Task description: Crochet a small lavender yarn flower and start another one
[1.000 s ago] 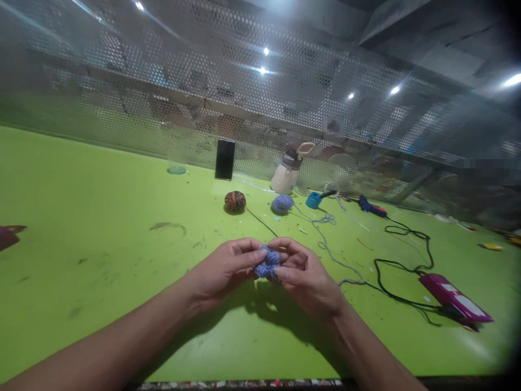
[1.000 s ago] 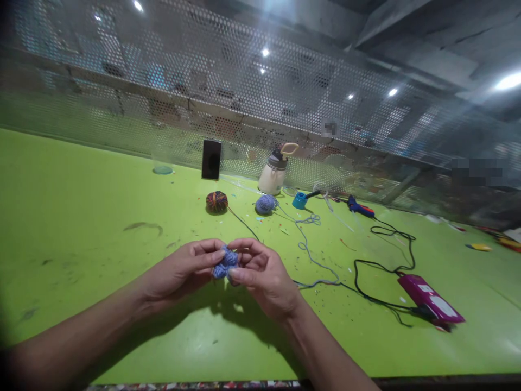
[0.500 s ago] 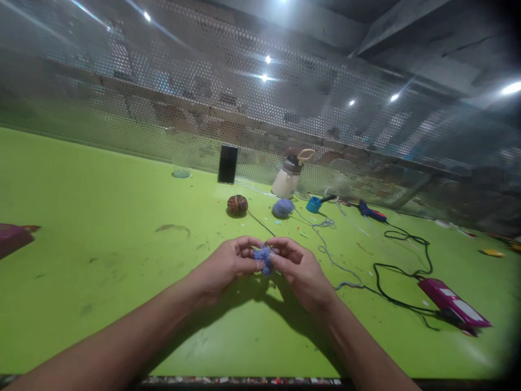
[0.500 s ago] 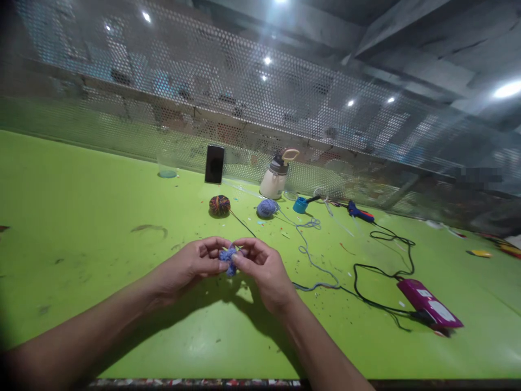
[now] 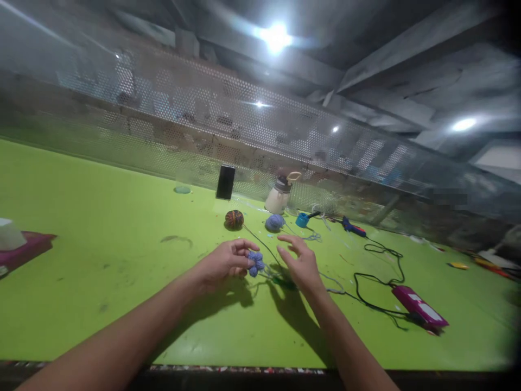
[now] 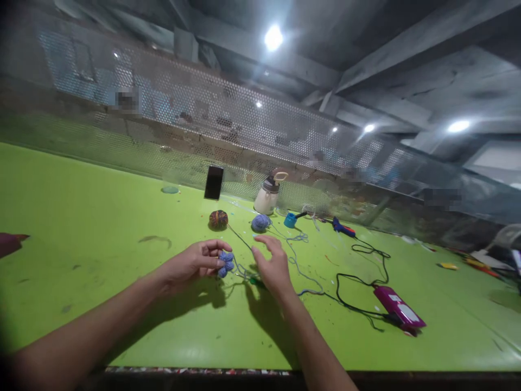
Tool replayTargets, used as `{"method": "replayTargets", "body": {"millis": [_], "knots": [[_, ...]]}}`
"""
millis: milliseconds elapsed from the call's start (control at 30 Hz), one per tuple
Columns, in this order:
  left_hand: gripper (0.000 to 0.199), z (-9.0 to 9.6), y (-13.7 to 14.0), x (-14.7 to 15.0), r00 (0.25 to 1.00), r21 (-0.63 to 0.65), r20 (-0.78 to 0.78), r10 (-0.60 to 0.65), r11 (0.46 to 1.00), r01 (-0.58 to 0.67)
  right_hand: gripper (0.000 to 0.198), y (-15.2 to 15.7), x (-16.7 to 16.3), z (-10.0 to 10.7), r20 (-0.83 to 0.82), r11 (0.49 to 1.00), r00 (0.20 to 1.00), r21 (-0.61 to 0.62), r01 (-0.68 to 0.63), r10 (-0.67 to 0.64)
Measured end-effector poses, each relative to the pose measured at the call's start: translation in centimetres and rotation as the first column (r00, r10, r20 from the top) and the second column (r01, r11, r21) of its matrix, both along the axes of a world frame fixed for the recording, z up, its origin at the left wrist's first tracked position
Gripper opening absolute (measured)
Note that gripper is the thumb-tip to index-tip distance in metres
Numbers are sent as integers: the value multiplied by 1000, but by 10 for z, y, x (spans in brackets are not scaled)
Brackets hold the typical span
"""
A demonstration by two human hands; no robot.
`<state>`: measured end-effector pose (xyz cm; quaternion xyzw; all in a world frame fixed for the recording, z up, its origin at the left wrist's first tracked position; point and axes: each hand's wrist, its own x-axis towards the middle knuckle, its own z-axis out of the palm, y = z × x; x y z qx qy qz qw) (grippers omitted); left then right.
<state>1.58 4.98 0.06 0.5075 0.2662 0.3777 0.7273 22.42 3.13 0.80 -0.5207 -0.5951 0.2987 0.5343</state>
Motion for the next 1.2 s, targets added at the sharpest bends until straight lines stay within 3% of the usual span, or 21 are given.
{"method": "replayTargets", "body": {"millis": [100,167,300,467,600,700,867,967,1200], "knots": [[38,3,6,-4,999,89,-32,32,996,-29,34,-10,-20,5,84,974,973,-83,-210,217],[37,6,8,-7,997,139,-47,63,989,-56,31,-9,-28,4,130,954,951,-142,-264,282],[32,12,8,-11,998,166,-48,47,985,-38,17,13,-20,-1,255,978,952,-162,-130,169],[31,11,11,-14,997,119,-30,67,991,-63,29,40,33,8,348,976,937,-189,110,-38],[26,1,18,-14,990,81,-28,141,987,-139,31,36,68,21,390,968,919,-204,144,-54],[27,-7,23,-12,983,48,-32,182,983,-180,26,28,59,24,397,982,918,-168,87,-13],[26,-13,26,-8,981,-4,-29,192,981,-192,16,20,-6,11,301,981,937,-123,-147,178],[26,-10,23,-8,982,-37,-10,188,981,-188,19,22,-35,-2,208,970,948,-101,-223,240],[21,2,11,-7,979,-101,79,188,978,-180,25,22,-41,-20,-96,970,972,-93,-225,216]]}}
